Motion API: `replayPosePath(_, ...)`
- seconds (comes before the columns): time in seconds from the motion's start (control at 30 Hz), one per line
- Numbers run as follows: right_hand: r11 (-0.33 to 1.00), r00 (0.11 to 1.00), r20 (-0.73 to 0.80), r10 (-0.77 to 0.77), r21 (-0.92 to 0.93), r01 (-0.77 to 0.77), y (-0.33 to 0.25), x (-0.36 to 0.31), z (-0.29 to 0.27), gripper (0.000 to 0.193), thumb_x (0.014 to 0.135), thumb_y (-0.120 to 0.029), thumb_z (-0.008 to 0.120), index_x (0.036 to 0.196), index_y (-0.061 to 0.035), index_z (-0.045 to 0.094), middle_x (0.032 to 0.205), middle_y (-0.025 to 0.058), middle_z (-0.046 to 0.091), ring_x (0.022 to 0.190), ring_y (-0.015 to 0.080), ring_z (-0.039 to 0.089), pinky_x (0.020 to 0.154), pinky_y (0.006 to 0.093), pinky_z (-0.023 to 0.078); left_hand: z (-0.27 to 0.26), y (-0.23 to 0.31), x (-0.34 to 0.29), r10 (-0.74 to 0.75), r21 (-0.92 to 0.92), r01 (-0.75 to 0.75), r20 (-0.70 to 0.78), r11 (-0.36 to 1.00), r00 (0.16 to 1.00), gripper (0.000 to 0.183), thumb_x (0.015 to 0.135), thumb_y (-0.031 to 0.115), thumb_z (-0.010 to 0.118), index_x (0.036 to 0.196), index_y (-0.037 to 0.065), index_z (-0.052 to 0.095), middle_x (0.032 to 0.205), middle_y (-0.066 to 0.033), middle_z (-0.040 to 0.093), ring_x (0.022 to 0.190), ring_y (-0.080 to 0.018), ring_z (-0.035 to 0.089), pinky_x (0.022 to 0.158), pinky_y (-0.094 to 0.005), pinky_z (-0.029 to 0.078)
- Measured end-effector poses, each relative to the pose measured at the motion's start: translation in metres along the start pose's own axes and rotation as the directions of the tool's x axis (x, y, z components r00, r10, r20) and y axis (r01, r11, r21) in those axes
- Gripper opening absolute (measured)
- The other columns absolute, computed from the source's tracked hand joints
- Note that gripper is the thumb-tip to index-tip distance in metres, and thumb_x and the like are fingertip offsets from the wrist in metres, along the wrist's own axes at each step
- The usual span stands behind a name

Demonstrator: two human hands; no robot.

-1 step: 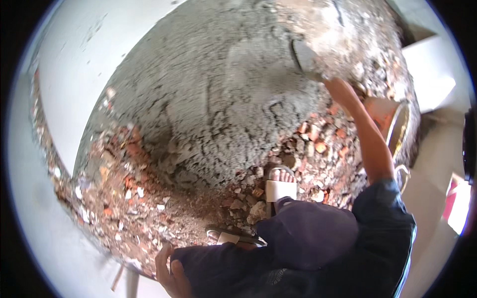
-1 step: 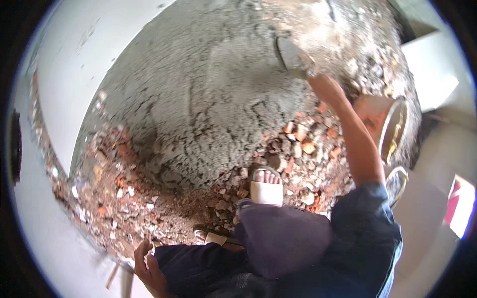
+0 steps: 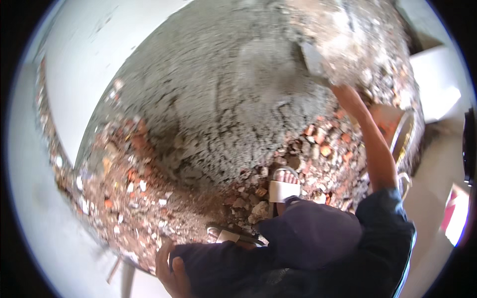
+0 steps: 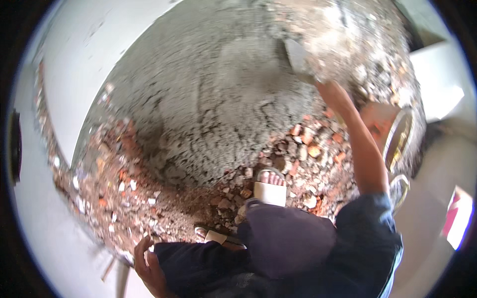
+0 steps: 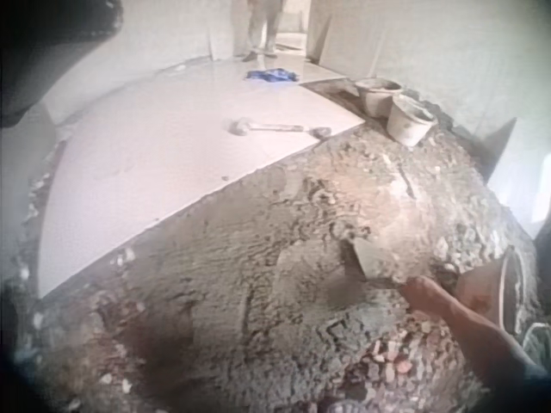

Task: The person spreads cement on the floor using a trowel and then places a large white tile onto the cement. They use a rubber mallet to tap the tile into place.

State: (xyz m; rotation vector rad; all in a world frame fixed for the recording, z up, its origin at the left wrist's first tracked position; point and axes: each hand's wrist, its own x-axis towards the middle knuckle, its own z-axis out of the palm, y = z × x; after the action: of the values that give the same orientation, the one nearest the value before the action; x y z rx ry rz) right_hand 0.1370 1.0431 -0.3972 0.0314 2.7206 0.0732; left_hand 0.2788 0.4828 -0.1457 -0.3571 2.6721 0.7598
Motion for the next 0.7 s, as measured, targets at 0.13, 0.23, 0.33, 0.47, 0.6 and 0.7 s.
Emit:
replayPosePath(0.13, 0.949, 0.947, -0.101, -0.304, 0.058, 0.311, -0.064, -0.026, -0.025, 0.017, 0.091, -0.012, 0.046, 0.101, -0.0027, 0.057, 0.085, 0.0168, 0.059, 0.064, 0.0318, 0.059, 0.052, 0.0388, 0.045, -0.007, 0.01, -0.018, 0.075, -0.008, -0.076, -0.061, 0.997, 0.995, 0.052, 0.092, 0.042, 0.048, 0.109, -0.006, 0.059, 0.102, -0.0191, 0.064, 0.096, -0.0315, 0.061, 0.087, -0.0404, 0.046)
replayPosePath(0.23, 0.729, 0.669, -0.292, -0.683, -0.226, 0.646, -0.138, -0.026, -0.042, 0.01, 0.09, -0.012, 0.05, 0.098, -0.0063, 0.054, 0.096, 0.0092, 0.057, 0.068, 0.0205, 0.061, 0.046, 0.0314, 0.045, -0.012, 0.016, -0.028, 0.015, 0.028, -0.014, -0.054, 1.0, 0.998, 0.048, 0.09, 0.04, 0.055, 0.104, -0.006, 0.059, 0.101, -0.0217, 0.064, 0.09, -0.0354, 0.062, 0.082, -0.042, 0.048)
replayPosePath(0.33, 0.692, 0.675, 0.229, -0.701, 0.446, 0.568, -0.212, -0.017, -0.056, 0.04, 0.096, -0.044, 0.038, 0.107, -0.0075, 0.049, 0.094, 0.0104, 0.057, 0.061, 0.02, 0.06, 0.051, 0.0347, 0.054, -0.026, 0.028, -0.039, -0.08, 0.075, 0.089, -0.112, 0.993, 0.99, 0.051, 0.084, 0.041, 0.063, 0.103, -0.006, 0.06, 0.102, -0.0211, 0.064, 0.091, -0.0368, 0.061, 0.082, -0.041, 0.048)
replayPosePath(0.47, 0.485, 0.407, 0.487, -0.773, 0.039, 0.874, -0.291, 0.013, -0.074, 0.039, 0.097, -0.045, 0.037, 0.109, -0.01, 0.048, 0.084, 0.0109, 0.055, 0.053, 0.0175, 0.055, 0.042, 0.0311, 0.05, -0.054, 0.029, -0.058, -0.008, -0.28, -0.073, -0.279, 0.957, 0.96, 0.054, 0.087, 0.047, 0.058, 0.104, -0.004, 0.06, 0.101, -0.0198, 0.064, 0.093, -0.0313, 0.062, 0.083, -0.0402, 0.047)
replayPosePath(0.6, 0.581, 0.579, 0.455, -0.676, -0.154, 0.799, -0.337, 0.093, -0.1, 0.04, 0.097, -0.045, 0.038, 0.113, -0.0091, 0.046, 0.074, 0.0111, 0.053, 0.059, 0.019, 0.06, 0.038, 0.0301, 0.047, -0.048, -0.043, -0.052, -0.262, -0.121, 0.235, -0.332, 0.965, 0.906, 0.057, 0.091, 0.047, 0.052, 0.114, -0.004, 0.059, 0.104, -0.0192, 0.063, 0.096, -0.028, 0.061, 0.087, -0.0408, 0.046)
replayPosePath(0.7, 0.716, 0.708, 0.31, -0.635, -0.108, 0.69, -0.363, 0.125, -0.114, 0.043, 0.096, -0.044, 0.04, 0.113, -0.0051, 0.048, 0.08, 0.0155, 0.06, 0.072, 0.0268, 0.064, 0.058, 0.0419, 0.053, -0.01, -0.124, -0.026, -0.408, -0.313, 0.318, -0.284, 0.895, 0.868, 0.054, 0.093, 0.042, 0.05, 0.118, -0.004, 0.058, 0.108, -0.0204, 0.063, 0.101, -0.0282, 0.06, 0.089, -0.0413, 0.046)
